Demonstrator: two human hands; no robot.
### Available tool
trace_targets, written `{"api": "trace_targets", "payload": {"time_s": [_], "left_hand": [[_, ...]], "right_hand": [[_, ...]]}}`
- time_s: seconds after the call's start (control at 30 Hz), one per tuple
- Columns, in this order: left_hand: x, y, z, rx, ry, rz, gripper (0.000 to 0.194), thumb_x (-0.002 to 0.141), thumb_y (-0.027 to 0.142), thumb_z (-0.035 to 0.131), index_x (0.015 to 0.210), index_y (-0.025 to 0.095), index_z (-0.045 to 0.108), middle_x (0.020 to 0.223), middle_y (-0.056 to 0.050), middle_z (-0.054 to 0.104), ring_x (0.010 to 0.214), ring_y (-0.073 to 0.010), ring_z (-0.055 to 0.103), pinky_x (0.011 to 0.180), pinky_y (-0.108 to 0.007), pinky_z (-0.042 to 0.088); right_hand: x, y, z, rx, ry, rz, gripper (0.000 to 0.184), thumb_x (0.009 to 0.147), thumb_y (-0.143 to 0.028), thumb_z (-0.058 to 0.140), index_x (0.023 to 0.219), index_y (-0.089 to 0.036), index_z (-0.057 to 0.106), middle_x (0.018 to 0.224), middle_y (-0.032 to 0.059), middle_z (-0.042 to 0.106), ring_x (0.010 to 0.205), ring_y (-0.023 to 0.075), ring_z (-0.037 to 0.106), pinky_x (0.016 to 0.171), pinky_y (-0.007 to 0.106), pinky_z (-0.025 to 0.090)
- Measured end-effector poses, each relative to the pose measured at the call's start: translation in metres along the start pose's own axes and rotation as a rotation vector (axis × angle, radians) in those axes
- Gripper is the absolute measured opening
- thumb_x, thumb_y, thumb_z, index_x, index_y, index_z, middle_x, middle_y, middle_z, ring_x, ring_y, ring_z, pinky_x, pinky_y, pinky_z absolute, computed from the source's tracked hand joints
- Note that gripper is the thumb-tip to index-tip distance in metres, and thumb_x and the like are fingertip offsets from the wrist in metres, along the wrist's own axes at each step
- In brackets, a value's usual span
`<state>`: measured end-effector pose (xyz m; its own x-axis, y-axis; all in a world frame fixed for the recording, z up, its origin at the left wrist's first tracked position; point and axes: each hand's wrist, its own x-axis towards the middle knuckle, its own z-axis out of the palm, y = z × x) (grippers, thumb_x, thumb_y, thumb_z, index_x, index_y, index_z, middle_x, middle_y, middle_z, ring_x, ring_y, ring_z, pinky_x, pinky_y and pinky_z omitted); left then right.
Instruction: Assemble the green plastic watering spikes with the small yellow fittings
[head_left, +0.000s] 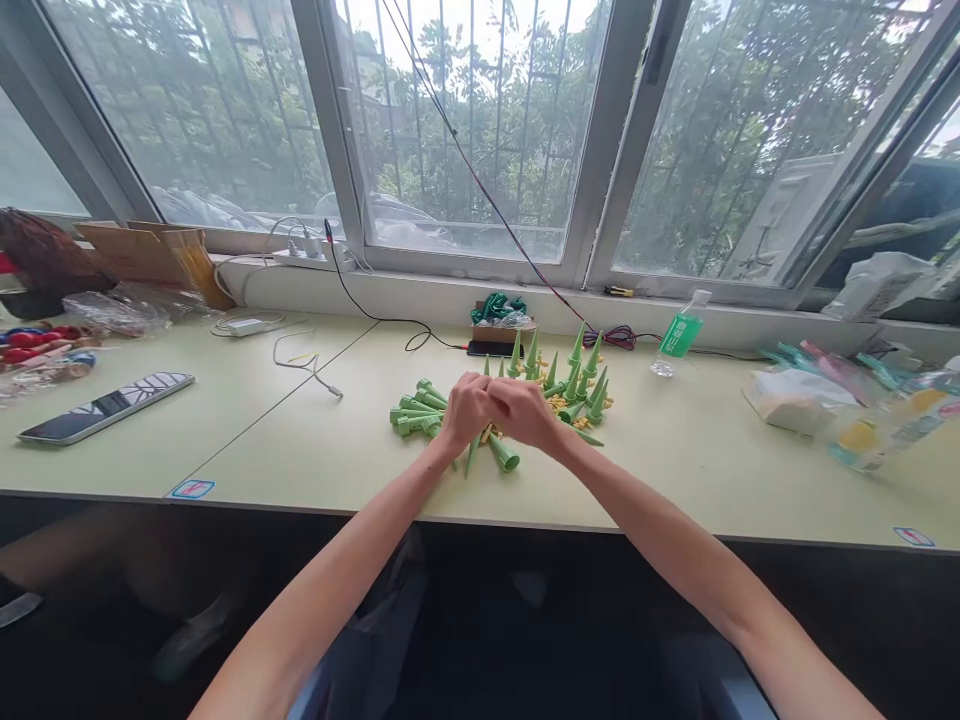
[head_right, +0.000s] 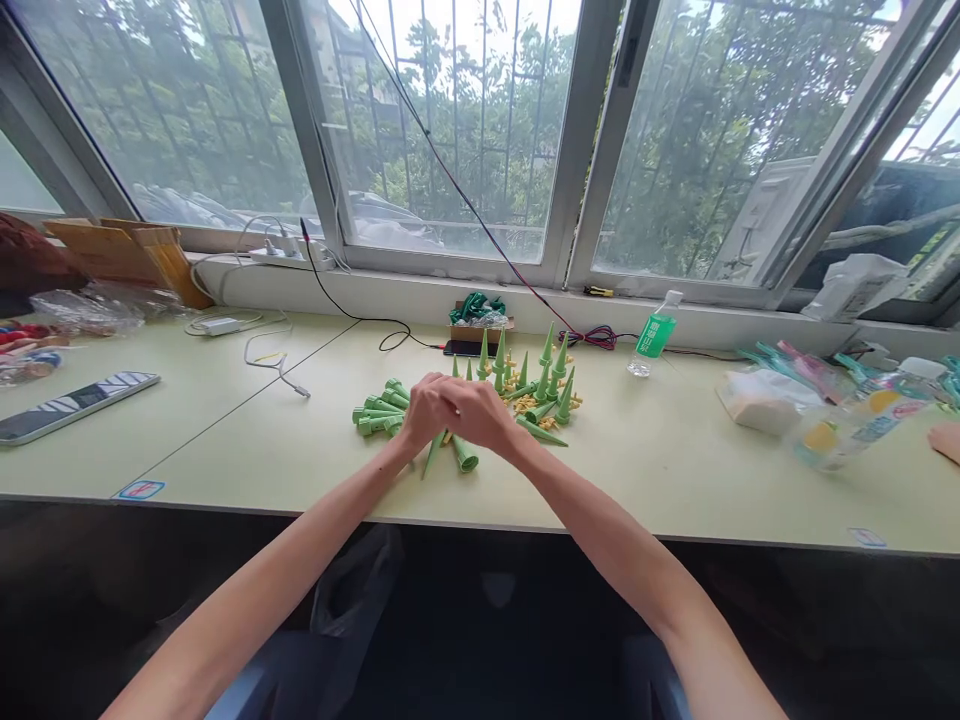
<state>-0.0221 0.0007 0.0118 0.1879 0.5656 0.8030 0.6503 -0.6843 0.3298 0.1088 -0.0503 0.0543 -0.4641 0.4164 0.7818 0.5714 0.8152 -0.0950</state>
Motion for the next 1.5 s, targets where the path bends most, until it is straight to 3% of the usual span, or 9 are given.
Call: {"api": "trace_targets", "payload": {"time_s": [0.1,0.2,0.4,0.63,0.87,1.0,1.17,1.3,1.5], "left_hand": [[0.003,0.002,-0.002,-0.022,-0.004,-0.014,0.021,0.088,0.018,0.052,0.068,0.018,0.057,0.068,-0.003,0.058,0.069,-0.0164,0.051,0.067,-0.03,0.042],[0.003,0.004,-0.001,-0.047,-0.059,0.006,0.017,0.087,0.018,0.053,0.071,0.017,0.06,0.068,-0.002,0.058,0.068,-0.0158,0.052,0.067,-0.029,0.042],[0.001,0.004,-0.001,-0.052,-0.165,-0.006,0.015,0.084,0.018,0.055,0.069,0.017,0.059,0.065,-0.001,0.056,0.064,-0.0147,0.051,0.066,-0.028,0.041],[0.0,0.01,-0.005,-0.149,-0.304,0.137,0.011,0.082,0.016,0.055,0.071,0.017,0.058,0.068,-0.001,0.055,0.064,-0.0134,0.05,0.064,-0.026,0.041],[0.004,0.011,-0.008,-0.144,-0.099,0.052,0.024,0.092,0.024,0.048,0.069,0.018,0.053,0.063,0.0,0.052,0.059,-0.0121,0.045,0.061,-0.026,0.038],[0.001,0.013,-0.009,-0.173,-0.103,0.146,0.03,0.088,0.025,0.053,0.06,0.018,0.047,0.056,0.002,0.046,0.055,-0.0108,0.041,0.057,-0.025,0.035],[-0.004,0.013,-0.006,-0.2,-0.206,0.234,0.041,0.088,0.028,0.054,0.051,0.018,0.039,0.047,0.005,0.035,0.046,-0.0086,0.031,0.05,-0.024,0.03],[-0.004,0.012,-0.006,-0.231,-0.195,0.249,0.048,0.091,0.033,0.05,0.048,0.018,0.036,0.045,0.004,0.033,0.044,-0.0086,0.028,0.048,-0.026,0.027],[-0.004,0.005,-0.013,-0.259,-0.186,0.085,0.059,0.098,0.045,0.033,0.049,0.018,0.049,0.046,-0.002,0.048,0.045,-0.0112,0.042,0.051,-0.027,0.034]], "right_hand": [[-0.024,0.052,0.014,-0.078,0.075,0.241,0.03,0.096,-0.03,0.046,0.069,-0.017,0.052,0.061,-0.0013,0.051,0.053,0.0096,0.04,0.054,0.022,0.03],[-0.036,0.068,0.015,-0.092,0.056,0.351,0.017,0.093,-0.025,0.05,0.081,-0.017,0.059,0.069,0.0005,0.058,0.059,0.0112,0.047,0.058,0.023,0.033],[-0.041,0.07,0.016,-0.013,-0.168,0.35,0.009,0.085,-0.016,0.06,0.078,-0.016,0.066,0.074,0.0029,0.061,0.068,0.0131,0.052,0.065,0.024,0.037],[-0.042,0.072,0.009,0.069,-0.231,0.339,0.01,0.083,-0.015,0.063,0.075,-0.016,0.07,0.067,0.001,0.057,0.066,0.0124,0.05,0.065,0.024,0.037],[-0.041,0.064,0.011,0.196,-0.286,0.277,0.02,0.08,-0.029,0.071,0.069,-0.015,0.062,0.065,-0.0015,0.057,0.059,0.0091,0.046,0.058,0.022,0.033],[-0.041,0.059,0.014,0.188,-0.359,0.295,0.017,0.08,-0.024,0.067,0.067,-0.015,0.06,0.062,-0.0027,0.056,0.057,0.0082,0.043,0.057,0.022,0.032],[-0.038,0.054,0.01,0.181,-0.369,0.304,0.014,0.077,-0.012,0.059,0.064,-0.015,0.06,0.061,-0.0029,0.055,0.056,0.0078,0.04,0.056,0.022,0.03],[-0.04,0.056,0.006,0.191,-0.354,0.294,0.016,0.08,-0.016,0.06,0.064,-0.015,0.06,0.06,-0.0026,0.055,0.055,0.0081,0.04,0.056,0.022,0.031],[-0.046,0.067,0.001,0.194,-0.251,0.318,0.014,0.084,-0.025,0.064,0.074,-0.016,0.061,0.065,-0.001,0.057,0.059,0.0099,0.046,0.059,0.023,0.035]]}}
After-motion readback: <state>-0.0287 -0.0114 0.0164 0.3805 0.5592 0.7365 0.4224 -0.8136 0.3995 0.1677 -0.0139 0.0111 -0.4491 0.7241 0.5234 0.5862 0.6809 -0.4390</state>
